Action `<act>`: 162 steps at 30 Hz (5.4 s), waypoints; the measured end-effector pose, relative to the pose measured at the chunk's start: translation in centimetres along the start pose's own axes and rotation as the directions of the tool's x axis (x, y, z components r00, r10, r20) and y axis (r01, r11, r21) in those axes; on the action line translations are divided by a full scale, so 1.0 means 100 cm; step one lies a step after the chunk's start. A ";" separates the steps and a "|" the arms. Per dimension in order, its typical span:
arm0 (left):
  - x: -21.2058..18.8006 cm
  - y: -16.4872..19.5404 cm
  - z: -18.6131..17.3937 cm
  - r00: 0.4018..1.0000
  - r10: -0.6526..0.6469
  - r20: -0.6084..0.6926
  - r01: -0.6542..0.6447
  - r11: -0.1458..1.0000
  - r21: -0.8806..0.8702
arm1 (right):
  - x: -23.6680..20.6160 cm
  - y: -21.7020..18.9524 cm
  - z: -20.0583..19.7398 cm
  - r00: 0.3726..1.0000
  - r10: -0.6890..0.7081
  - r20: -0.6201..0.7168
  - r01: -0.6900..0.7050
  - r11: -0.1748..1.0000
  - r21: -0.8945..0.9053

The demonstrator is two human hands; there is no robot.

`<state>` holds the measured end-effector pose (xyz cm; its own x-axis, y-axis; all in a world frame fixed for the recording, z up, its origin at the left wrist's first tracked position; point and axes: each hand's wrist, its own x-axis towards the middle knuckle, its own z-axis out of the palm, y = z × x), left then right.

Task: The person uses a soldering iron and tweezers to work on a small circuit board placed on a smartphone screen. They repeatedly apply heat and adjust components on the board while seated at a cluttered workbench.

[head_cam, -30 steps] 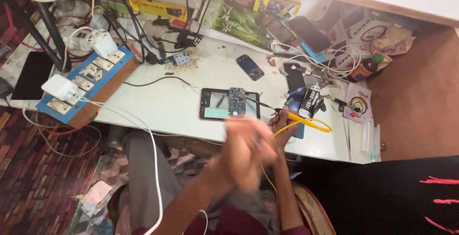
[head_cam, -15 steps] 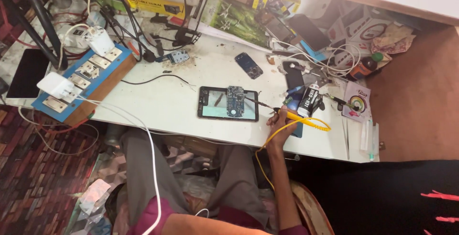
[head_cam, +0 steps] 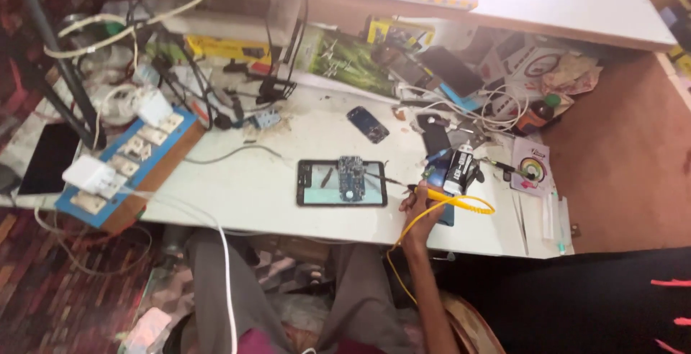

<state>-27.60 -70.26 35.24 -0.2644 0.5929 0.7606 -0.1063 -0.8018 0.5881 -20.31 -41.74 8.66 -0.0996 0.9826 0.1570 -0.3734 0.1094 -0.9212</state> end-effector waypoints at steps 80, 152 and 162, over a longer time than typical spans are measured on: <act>-0.172 -0.206 -0.142 0.761 -0.102 -0.641 0.458 0.785 0.418 | -0.130 0.002 -0.028 0.999 0.003 0.044 -0.001 0.999 -0.043; -0.165 -0.140 -0.241 0.852 -0.068 -0.519 0.340 0.826 0.449 | -0.185 0.000 0.091 1.000 -0.006 0.029 0.008 0.998 -0.056; -0.172 -0.125 -0.242 0.870 -0.061 -0.489 0.342 0.789 0.510 | -0.195 -0.010 0.110 1.000 0.010 -0.005 -0.010 1.000 -0.005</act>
<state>-44.90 -72.21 8.19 -0.6922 0.5286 0.4914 0.3145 -0.3919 0.8646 -28.14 -62.62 10.42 -0.0990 0.9843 0.1460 -0.3673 0.1002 -0.9247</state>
